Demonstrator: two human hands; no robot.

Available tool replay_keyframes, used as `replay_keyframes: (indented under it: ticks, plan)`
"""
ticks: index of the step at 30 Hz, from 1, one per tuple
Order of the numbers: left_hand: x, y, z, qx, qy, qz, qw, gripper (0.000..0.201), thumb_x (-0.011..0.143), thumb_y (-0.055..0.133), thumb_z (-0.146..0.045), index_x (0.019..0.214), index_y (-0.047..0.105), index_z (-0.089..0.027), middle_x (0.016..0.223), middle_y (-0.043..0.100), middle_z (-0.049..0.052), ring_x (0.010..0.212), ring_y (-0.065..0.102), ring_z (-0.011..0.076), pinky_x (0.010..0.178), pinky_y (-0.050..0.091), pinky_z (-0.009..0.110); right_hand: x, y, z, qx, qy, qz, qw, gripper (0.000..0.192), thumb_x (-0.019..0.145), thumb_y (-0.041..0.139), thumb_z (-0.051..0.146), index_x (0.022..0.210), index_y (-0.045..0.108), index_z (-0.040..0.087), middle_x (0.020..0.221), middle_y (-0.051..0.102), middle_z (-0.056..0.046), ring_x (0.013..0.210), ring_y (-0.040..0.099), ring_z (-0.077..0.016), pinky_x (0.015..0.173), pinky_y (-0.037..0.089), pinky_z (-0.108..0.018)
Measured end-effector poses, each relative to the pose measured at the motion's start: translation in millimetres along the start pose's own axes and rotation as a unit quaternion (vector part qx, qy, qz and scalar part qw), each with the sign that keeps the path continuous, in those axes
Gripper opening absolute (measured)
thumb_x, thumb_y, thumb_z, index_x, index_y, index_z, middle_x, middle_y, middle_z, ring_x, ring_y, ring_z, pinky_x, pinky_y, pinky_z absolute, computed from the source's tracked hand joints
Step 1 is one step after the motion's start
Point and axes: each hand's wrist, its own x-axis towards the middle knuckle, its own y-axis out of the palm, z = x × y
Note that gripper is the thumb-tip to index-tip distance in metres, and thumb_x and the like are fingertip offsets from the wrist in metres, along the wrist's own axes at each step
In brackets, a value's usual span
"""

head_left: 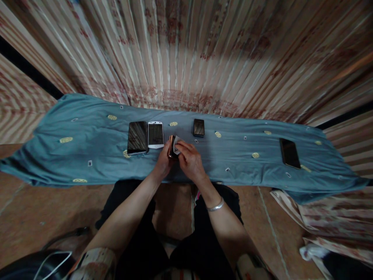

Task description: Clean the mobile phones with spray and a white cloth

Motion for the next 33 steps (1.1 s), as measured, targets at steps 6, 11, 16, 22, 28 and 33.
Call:
replay_keyframes:
  ticks: [6, 11, 16, 22, 28, 33]
  plan:
    - [3.4, -1.9, 2.3, -0.001, 0.002, -0.002, 1.0, 0.023, 0.099, 0.056, -0.036, 0.097, 0.07, -0.018, 0.086, 0.072, 0.0, 0.083, 0.068, 0.014, 0.077, 0.055, 0.023, 0.4, 0.7, 0.3, 0.0, 0.0, -0.003, 1.0, 0.041, 0.091, 0.047, 0.009, 0.121, 0.071, 0.021, 0.132, 0.07, -0.01, 0.124, 0.064, -0.024, 0.111, 0.052, -0.043]
    - [4.2, -3.8, -3.3, -0.003, -0.001, 0.014, 1.0, 0.028, 0.1, 0.054, -0.038, 0.096, 0.071, -0.016, 0.084, 0.073, 0.001, 0.079, 0.068, 0.0139, 0.076, 0.054, 0.024, 0.1, 1.6, -2.0, -0.013, 0.005, -0.017, 1.0, 0.042, 0.088, 0.046, 0.006, 0.119, 0.071, 0.019, 0.127, 0.072, -0.011, 0.119, 0.066, -0.024, 0.109, 0.053, -0.042]
    - [5.3, -5.9, -3.3, -0.005, 0.011, 0.025, 1.0, 0.027, 0.099, 0.056, -0.039, 0.094, 0.071, -0.017, 0.083, 0.073, 0.0, 0.077, 0.068, 0.0136, 0.074, 0.053, 0.023, -1.5, 1.8, -4.0, -0.014, 0.012, -0.008, 1.0, 0.041, 0.088, 0.047, 0.006, 0.119, 0.072, 0.018, 0.126, 0.072, -0.013, 0.118, 0.066, -0.0256, 0.108, 0.053, -0.043]
    - [8.7, -7.4, 3.0, -0.008, 0.009, 0.02, 1.0, 0.025, 0.094, 0.064, -0.042, 0.098, 0.07, -0.018, 0.087, 0.073, 0.0, 0.083, 0.069, 0.0133, 0.078, 0.055, 0.023, -0.9, 1.7, -1.5, -0.008, -0.01, -0.015, 1.0, 0.041, 0.09, 0.046, 0.007, 0.12, 0.071, 0.02, 0.129, 0.071, -0.012, 0.12, 0.065, -0.0245, 0.109, 0.054, -0.043]
    - [3.4, -2.1, 2.3, 0.001, 0.01, 0.01, 1.0, 0.023, 0.1, 0.055, -0.036, 0.096, 0.069, -0.018, 0.083, 0.071, -0.001, 0.078, 0.068, 0.0122, 0.075, 0.055, 0.022, -0.4, 1.5, 0.4, 0.001, -0.021, -0.007, 1.0, 0.039, 0.092, 0.046, 0.009, 0.121, 0.071, 0.018, 0.131, 0.07, -0.013, 0.123, 0.064, -0.0254, 0.109, 0.053, -0.045]
    - [1.5, -0.8, 1.4, 0.003, 0.001, 0.003, 1.0, 0.027, 0.102, 0.049, -0.033, 0.095, 0.07, -0.017, 0.08, 0.07, 0.0, 0.078, 0.068, 0.0132, 0.074, 0.055, 0.023, -0.4, 0.9, 0.7, 0.003, -0.028, -0.007, 1.0, 0.04, 0.092, 0.044, 0.01, 0.122, 0.071, 0.017, 0.131, 0.07, -0.013, 0.123, 0.064, -0.0252, 0.11, 0.053, -0.045]
